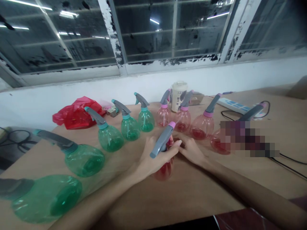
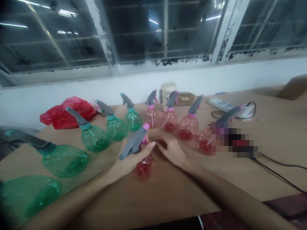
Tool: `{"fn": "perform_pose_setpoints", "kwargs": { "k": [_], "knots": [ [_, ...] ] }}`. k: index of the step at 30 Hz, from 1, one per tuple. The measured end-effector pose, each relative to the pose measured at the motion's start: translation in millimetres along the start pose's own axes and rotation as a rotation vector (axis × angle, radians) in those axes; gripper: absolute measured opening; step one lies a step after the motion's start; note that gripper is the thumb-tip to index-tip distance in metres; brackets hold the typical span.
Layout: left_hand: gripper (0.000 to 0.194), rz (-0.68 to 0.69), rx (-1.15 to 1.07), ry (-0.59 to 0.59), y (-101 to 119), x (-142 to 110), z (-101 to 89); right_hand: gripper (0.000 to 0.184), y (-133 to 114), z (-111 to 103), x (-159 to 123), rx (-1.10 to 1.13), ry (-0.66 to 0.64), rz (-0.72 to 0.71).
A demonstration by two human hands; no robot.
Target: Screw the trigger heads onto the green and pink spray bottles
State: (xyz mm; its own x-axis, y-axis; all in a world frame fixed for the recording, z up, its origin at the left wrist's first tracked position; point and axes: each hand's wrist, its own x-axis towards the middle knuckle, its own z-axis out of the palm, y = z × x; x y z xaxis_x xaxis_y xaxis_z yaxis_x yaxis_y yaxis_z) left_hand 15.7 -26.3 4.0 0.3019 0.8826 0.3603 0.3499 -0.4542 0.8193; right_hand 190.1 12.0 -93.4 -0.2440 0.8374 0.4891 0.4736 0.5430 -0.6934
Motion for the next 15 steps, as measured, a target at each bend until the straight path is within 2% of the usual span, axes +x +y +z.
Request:
{"fn": "perform_pose_setpoints", "kwargs": {
  "k": [5, 10, 15],
  "knots": [
    [0.011, 0.04, -0.027, 0.095, -9.1, -0.8, 3.2, 0.021, -0.3, 0.4, 0.4, 0.011, -0.006, 0.005],
    [0.008, 0.069, 0.003, 0.102, -12.6, -1.7, 4.9, 0.022, -1.9, -0.4, 0.8, 0.014, 0.01, 0.013],
    [0.028, 0.074, 0.018, 0.096, -12.4, -2.5, 4.3, 0.023, -1.1, -0.3, 0.5, 0.007, 0.006, 0.023]
  ]
}}
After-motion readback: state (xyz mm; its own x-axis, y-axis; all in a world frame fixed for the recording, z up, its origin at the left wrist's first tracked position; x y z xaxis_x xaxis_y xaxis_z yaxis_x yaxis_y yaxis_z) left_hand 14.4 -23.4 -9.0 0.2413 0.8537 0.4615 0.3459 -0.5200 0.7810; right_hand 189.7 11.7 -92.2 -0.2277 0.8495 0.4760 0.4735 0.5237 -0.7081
